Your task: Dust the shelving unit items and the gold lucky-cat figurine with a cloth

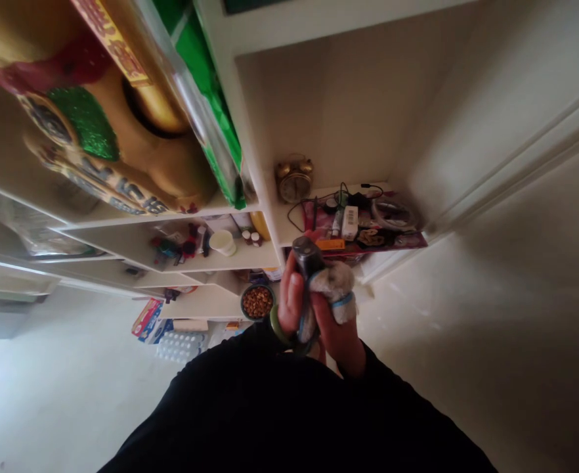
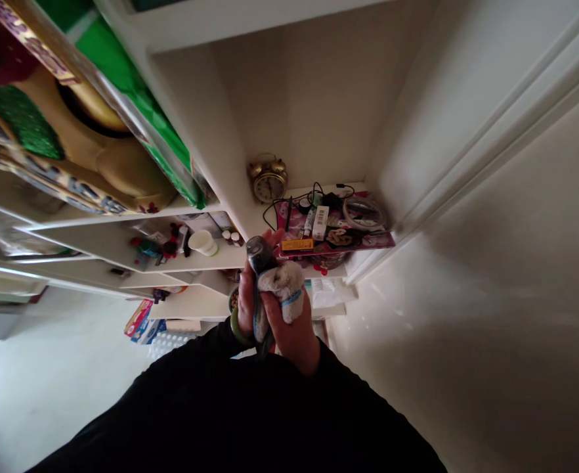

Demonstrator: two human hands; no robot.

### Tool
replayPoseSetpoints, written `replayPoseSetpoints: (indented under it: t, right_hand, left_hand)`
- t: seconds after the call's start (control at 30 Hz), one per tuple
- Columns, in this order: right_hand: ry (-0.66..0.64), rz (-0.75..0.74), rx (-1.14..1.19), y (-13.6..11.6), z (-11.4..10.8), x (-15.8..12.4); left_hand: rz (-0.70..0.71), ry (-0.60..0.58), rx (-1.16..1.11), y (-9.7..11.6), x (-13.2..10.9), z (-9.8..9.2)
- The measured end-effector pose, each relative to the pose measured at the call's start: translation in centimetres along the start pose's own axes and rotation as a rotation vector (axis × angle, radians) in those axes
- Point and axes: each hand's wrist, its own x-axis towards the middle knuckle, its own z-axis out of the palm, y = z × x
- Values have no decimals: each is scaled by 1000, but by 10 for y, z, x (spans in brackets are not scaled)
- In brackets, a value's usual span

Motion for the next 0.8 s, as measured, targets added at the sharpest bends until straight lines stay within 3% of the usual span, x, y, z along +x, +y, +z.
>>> replayPoseSetpoints:
  t: [0.13,0.23,0.37,0.53,0.7,0.8]
  right_hand:
    - [-128,-58,-94,1,-4,1]
    - [-137,-40,-150,-2,-5,3]
    - [-127,-49,-105,-5,-2,6]
    - [-86,-40,-64,1,0,11]
    - [-205,13,-9,4,-6,11]
    - [-193,71,17,8,-14,9]
  left_hand:
    - [-56,-11,-9,-3,0,-5]
    - [-120,79,-96,1,4,-2]
    - [-114,93,-111,7,17,3]
    - [-113,85,-55,13,44,4]
    - [-94,68,-48,19,85,2]
    - [-191,-64,-53,18,109,0]
